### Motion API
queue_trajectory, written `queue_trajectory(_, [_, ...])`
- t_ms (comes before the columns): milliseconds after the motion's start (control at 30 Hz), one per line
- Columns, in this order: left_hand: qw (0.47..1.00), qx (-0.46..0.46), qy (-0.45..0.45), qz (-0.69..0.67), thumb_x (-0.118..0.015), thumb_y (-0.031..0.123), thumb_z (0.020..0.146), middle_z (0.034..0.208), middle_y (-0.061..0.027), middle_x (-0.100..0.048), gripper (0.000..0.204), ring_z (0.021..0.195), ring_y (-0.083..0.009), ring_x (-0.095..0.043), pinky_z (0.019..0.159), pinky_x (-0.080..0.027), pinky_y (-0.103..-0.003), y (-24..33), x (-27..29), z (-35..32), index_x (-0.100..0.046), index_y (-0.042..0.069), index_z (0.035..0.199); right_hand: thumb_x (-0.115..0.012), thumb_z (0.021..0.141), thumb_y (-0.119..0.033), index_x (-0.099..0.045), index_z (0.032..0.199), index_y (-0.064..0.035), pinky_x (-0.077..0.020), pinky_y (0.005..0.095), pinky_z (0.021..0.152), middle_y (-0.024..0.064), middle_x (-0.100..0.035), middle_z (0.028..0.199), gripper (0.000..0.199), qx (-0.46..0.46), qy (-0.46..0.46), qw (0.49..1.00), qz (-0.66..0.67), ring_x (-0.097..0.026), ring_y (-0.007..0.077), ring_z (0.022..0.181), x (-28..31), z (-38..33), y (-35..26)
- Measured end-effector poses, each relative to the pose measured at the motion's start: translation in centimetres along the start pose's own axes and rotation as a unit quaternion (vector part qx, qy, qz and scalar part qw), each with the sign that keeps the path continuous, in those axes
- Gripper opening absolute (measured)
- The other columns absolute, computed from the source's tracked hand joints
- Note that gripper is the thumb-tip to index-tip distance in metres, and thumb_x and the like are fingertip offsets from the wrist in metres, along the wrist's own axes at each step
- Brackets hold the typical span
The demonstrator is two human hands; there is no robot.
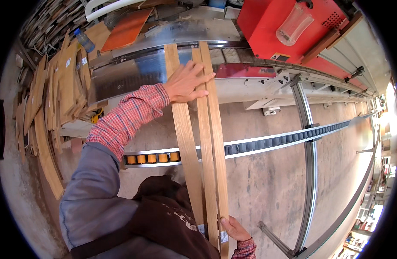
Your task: The person repeatedly picks up wooden planks, places them on a conveyor belt, and feeds them into a red woodworking machine. After processing, the planks are collected and stacked on a nearby table.
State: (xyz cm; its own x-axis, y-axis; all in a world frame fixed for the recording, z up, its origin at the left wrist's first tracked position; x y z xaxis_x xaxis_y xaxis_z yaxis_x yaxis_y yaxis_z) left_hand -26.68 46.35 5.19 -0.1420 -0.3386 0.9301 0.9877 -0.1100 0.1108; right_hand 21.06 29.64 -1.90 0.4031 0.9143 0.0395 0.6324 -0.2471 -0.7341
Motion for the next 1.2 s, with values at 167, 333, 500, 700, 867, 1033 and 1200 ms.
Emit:
queue_trajectory(167, [0.997,0.003,0.007,0.072,-0.053,0.048,0.094,0.144,-0.0183,-0.041,0.058,0.135,-0.0379,-0.035,0.113,-0.027,-0.057,0.4,0.1,-0.2,-0.053,0.016,0.143,-0.04,0.106,-0.048,-0.061,0.116,-0.001,-0.0539,0.0289,0.078,0.0082,-0.068,0.097,0.053,-0.111,-0.021,0.985,0.129,-0.064,0.0159,0.096,0.2,-0.7,0.0])
queue_trajectory(333, [0.998,0.019,-0.054,0.017,-0.051,0.047,0.096,0.148,-0.0165,-0.04,0.057,0.142,-0.0402,-0.03,0.118,-0.019,-0.058,-0.6,-1.4,0.0,-0.051,0.016,0.143,-0.045,0.103,-0.052,-0.061,0.119,0.0018,-0.0547,0.0323,0.08,0.0125,-0.069,0.098,0.058,-0.18,-0.053,0.982,-0.026,-0.067,0.0237,0.095,2.7,0.0,-1.2])
queue_trajectory(500, [0.996,0.003,-0.055,0.075,-0.048,0.046,0.097,0.148,-0.014,-0.041,0.055,0.14,-0.0398,-0.033,0.113,-0.026,-0.058,-1.6,-2.4,-0.1,-0.049,0.016,0.143,-0.061,0.098,-0.025,-0.064,0.115,0.0002,-0.0512,0.0363,0.082,0.0188,-0.069,0.095,0.03,0.208,0.205,0.914,-0.282,-0.067,0.0306,0.092,11.5,9.5,-16.8])
queue_trajectory(700, [0.994,-0.098,-0.049,0.029,-0.046,0.035,0.1,0.151,-0.0202,-0.038,0.049,0.14,-0.0417,-0.033,0.113,-0.028,-0.053,-1.4,-2.9,0.3,-0.048,0.014,0.145,-0.064,0.093,-0.039,-0.065,0.105,0.0027,-0.051,0.04,0.078,0.0146,-0.067,0.094,0.043,0.235,0.231,0.944,-0.017,-0.063,0.0235,0.086,12.8,28.1,-28.4])
queue_trajectory(867, [0.996,-0.057,-0.061,0.043,-0.036,0.036,0.106,0.155,-0.0251,-0.031,0.054,0.143,-0.042,-0.029,0.116,-0.023,-0.047,-1.9,-3.8,0.8,-0.035,0.012,0.155,-0.066,0.089,-0.043,-0.066,0.108,0.0006,-0.0514,0.0394,0.08,0.0138,-0.068,0.097,0.048,0.263,0.246,0.924,-0.132,-0.064,0.023,0.089,8.7,33.2,-27.2])
queue_trajectory(1033, [0.995,-0.087,-0.05,-0.007,-0.032,0.036,0.107,0.154,-0.0265,-0.033,0.053,0.136,-0.0442,-0.037,0.112,-0.029,-0.047,-1.7,-4.0,1.7,-0.035,0.013,0.154,-0.069,0.085,-0.047,-0.067,0.111,-0.0014,-0.0518,0.0388,0.082,0.0129,-0.069,0.1,0.053,0.269,0.256,0.92,-0.122,-0.065,0.0225,0.091,8.3,32.8,-27.7])
queue_trajectory(1200, [0.994,-0.09,-0.045,0.029,-0.035,0.034,0.106,0.153,-0.0266,-0.035,0.052,0.138,-0.0444,-0.036,0.112,-0.029,-0.048,-2.7,-3.7,2.2,-0.038,0.01,0.152,-0.072,0.082,-0.052,-0.067,0.115,-0.0035,-0.0523,0.0381,0.084,0.012,-0.07,0.103,0.059,0.292,0.255,0.916,-0.103,-0.065,0.0221,0.093,9.3,31.1,-29.0])
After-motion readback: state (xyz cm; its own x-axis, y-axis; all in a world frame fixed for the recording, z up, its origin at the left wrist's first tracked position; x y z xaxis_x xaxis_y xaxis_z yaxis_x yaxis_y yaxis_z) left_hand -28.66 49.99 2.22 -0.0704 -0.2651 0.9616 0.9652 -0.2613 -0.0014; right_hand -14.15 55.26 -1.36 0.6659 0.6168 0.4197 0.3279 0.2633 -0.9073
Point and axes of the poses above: each hand's wrist, its own z-axis towards the middle knuckle, its own x-axis out of the back of the hand, y = z × x, the point moved 7 cm from there along z, towards the middle knuckle
